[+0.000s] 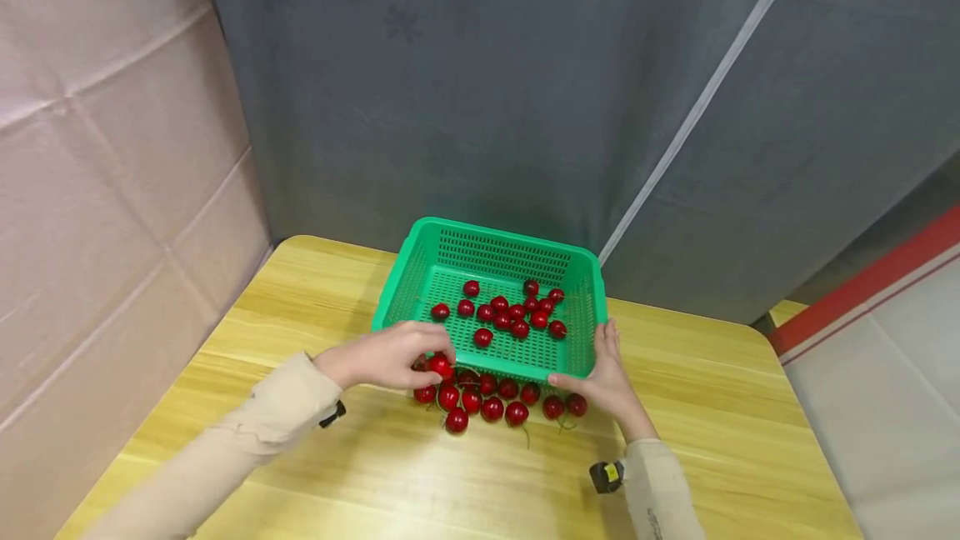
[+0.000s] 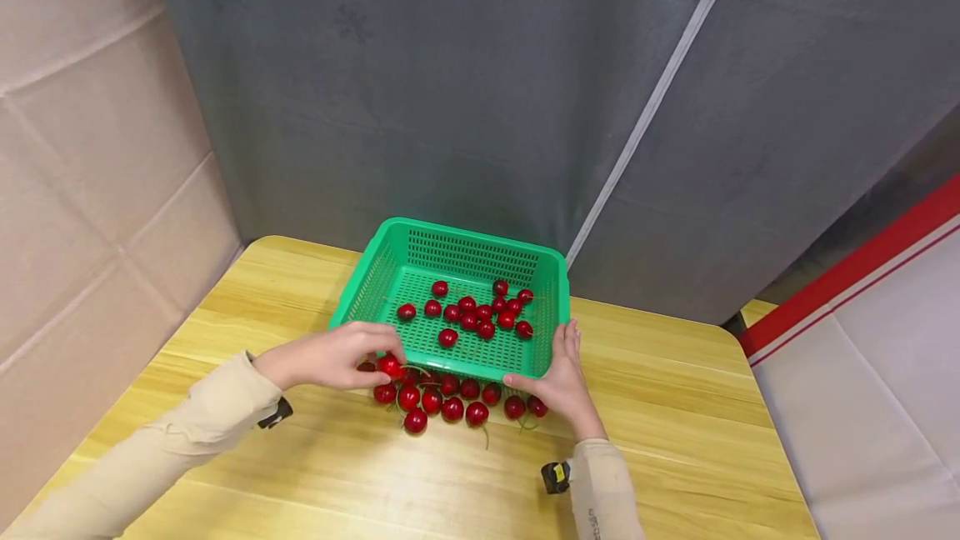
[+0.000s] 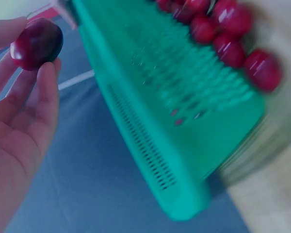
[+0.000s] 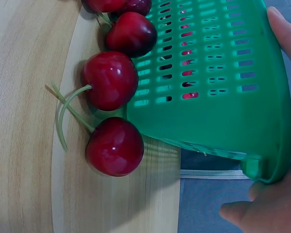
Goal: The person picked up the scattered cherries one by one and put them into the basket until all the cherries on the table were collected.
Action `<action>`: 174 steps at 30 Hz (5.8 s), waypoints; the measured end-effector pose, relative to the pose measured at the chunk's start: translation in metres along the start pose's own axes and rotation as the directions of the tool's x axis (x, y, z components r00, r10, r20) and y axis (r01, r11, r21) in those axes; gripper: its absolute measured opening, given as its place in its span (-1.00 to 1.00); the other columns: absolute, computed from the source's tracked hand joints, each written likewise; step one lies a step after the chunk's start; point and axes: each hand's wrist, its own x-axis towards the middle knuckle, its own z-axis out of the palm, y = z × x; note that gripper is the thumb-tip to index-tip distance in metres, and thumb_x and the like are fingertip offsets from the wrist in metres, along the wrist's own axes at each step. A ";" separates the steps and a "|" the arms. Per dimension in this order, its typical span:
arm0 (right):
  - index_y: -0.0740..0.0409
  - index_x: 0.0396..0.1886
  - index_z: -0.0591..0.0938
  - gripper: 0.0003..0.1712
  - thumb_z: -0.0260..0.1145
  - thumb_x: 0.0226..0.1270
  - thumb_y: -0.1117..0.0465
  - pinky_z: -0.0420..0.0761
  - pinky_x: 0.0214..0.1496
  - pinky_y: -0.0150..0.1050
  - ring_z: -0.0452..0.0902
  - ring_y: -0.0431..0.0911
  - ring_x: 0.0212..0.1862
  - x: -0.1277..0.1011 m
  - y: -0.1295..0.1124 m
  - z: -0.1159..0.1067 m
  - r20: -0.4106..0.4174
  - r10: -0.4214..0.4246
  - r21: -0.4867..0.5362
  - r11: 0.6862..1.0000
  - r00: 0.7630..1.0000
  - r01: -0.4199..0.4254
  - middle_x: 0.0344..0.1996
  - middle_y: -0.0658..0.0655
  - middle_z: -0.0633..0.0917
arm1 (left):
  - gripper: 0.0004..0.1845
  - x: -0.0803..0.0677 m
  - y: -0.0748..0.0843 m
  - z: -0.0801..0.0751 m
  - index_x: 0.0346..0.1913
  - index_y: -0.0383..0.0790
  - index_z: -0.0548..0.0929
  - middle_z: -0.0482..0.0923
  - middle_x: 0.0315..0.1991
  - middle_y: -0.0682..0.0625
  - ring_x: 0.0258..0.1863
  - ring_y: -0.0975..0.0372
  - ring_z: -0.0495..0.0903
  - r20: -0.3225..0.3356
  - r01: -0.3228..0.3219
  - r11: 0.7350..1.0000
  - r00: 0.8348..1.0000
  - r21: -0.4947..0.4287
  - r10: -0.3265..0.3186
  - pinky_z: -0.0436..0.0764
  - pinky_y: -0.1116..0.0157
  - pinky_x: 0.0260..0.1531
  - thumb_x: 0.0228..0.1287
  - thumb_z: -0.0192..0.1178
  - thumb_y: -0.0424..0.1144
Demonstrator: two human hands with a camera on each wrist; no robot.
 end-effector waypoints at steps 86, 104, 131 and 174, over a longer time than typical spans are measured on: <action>0.31 0.39 -0.31 0.44 0.46 -0.17 -0.18 -0.17 0.33 0.20 -0.54 0.15 0.40 0.012 0.002 0.000 -0.011 -0.030 0.011 0.999 1.000 0.030 0.38 0.16 -0.47 | -0.84 0.011 0.003 0.060 -0.28 -0.12 0.57 0.46 -0.38 0.14 -0.38 0.36 0.41 0.144 -0.044 0.960 0.990 0.275 0.004 0.45 0.52 -0.33 0.09 0.25 -0.17; 0.29 0.39 -0.31 0.45 0.46 -0.19 -0.20 -0.17 0.34 0.19 -0.57 0.09 0.40 0.012 0.004 0.002 -0.017 -0.015 0.019 1.000 1.000 0.016 0.38 0.14 -0.47 | -0.87 0.008 -0.010 0.115 -0.21 -0.15 0.57 0.46 -0.33 0.11 -0.30 0.32 0.43 0.164 -0.074 0.933 0.986 0.352 0.016 0.46 0.51 -0.27 0.16 0.17 -0.30; 0.30 0.39 -0.31 0.45 0.46 -0.20 -0.20 -0.16 0.33 0.20 -0.54 0.15 0.40 0.012 0.003 0.002 -0.018 -0.013 0.002 1.000 1.000 0.013 0.38 0.16 -0.46 | -0.76 0.020 0.015 0.081 -0.16 -0.14 0.54 0.46 -0.26 0.12 -0.28 0.40 0.43 0.081 -0.054 0.985 0.996 0.165 0.041 0.44 0.62 -0.24 0.06 0.22 -0.28; 0.28 0.40 -0.30 0.45 0.46 -0.20 -0.20 -0.17 0.34 0.18 -0.55 0.10 0.40 0.003 0.001 0.004 -0.027 -0.013 0.011 1.000 1.000 0.013 0.38 0.12 -0.48 | -0.85 0.109 -0.091 -0.055 -0.25 -0.26 0.56 0.50 -0.28 -0.07 -0.35 0.15 0.42 -0.064 0.295 0.939 0.955 0.177 -0.288 0.49 0.29 -0.35 0.07 0.15 -0.43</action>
